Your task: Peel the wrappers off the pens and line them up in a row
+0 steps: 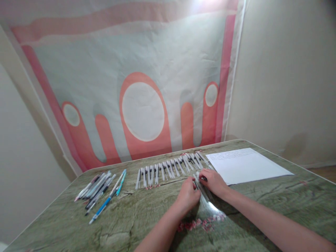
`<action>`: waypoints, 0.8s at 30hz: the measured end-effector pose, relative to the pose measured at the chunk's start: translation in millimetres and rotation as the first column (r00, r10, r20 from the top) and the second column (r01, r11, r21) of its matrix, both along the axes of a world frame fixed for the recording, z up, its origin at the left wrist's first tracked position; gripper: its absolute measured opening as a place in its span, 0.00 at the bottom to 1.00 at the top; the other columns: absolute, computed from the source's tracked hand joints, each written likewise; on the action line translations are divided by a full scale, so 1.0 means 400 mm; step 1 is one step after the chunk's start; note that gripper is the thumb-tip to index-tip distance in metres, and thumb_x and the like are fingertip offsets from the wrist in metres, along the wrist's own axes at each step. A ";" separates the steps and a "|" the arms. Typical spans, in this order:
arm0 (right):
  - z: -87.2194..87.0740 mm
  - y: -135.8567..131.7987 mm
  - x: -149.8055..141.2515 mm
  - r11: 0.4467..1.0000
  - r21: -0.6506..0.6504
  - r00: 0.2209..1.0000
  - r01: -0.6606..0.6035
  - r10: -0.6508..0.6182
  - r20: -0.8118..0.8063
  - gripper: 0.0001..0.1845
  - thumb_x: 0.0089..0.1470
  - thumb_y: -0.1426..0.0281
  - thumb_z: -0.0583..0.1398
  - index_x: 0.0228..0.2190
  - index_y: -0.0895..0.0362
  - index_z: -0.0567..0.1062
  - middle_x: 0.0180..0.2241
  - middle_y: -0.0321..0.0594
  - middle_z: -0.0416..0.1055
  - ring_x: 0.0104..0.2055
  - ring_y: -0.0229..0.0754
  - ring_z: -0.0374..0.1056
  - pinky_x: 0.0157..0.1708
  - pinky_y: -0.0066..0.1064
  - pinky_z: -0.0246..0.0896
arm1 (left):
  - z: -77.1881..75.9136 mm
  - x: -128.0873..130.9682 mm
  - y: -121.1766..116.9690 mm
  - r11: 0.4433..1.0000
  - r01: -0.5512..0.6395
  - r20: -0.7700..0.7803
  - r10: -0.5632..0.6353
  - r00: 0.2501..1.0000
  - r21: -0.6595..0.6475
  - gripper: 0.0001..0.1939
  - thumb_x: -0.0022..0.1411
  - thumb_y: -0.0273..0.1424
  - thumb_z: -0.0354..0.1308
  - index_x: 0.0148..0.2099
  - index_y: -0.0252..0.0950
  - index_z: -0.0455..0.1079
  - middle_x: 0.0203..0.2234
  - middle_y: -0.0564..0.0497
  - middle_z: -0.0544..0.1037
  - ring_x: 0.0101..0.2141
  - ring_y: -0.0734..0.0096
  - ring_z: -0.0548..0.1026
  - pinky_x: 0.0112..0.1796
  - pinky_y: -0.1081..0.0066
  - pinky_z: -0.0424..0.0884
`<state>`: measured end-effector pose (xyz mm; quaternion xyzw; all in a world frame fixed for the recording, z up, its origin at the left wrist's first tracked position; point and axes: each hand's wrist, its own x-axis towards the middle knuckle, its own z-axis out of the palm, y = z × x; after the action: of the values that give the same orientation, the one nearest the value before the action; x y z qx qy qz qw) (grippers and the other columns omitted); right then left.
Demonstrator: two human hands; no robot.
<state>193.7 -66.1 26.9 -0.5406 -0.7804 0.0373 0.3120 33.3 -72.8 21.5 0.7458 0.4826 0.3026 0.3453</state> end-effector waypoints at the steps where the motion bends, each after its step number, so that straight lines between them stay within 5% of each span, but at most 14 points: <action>1: 0.001 -0.001 0.000 1.000 0.000 1.000 -0.002 0.002 -0.003 0.03 0.46 0.72 0.56 0.24 0.56 0.69 0.26 0.36 0.67 0.32 0.39 0.62 0.33 0.30 0.54 | -0.003 0.000 0.000 1.000 -0.003 0.021 0.003 1.000 -0.002 0.19 0.45 0.24 0.52 0.43 0.34 0.63 0.27 0.50 0.69 0.26 0.74 0.65 0.28 0.75 0.59; 13: -0.017 0.008 0.024 0.996 0.045 0.985 0.081 -0.073 -0.158 0.10 0.50 0.71 0.51 0.35 0.56 0.69 0.31 0.38 0.68 0.36 0.40 0.64 0.37 0.32 0.57 | -0.003 -0.002 -0.001 0.997 0.011 0.207 0.004 0.978 -0.072 0.17 0.46 0.24 0.53 0.42 0.35 0.64 0.30 0.49 0.69 0.27 0.75 0.66 0.31 0.75 0.61; 24: -0.009 -0.020 0.007 0.997 0.056 0.989 -0.055 0.062 -0.135 0.12 0.50 0.73 0.52 0.36 0.55 0.72 0.33 0.40 0.70 0.38 0.42 0.63 0.40 0.35 0.58 | -0.008 -0.002 0.000 0.997 0.039 0.153 -0.028 0.988 -0.065 0.17 0.47 0.24 0.52 0.42 0.35 0.63 0.30 0.50 0.70 0.25 0.77 0.65 0.29 0.76 0.61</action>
<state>196.4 -74.3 23.2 -0.5052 -0.7734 0.0629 0.3776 32.6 -72.9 18.4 0.7165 0.4522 0.3363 0.4111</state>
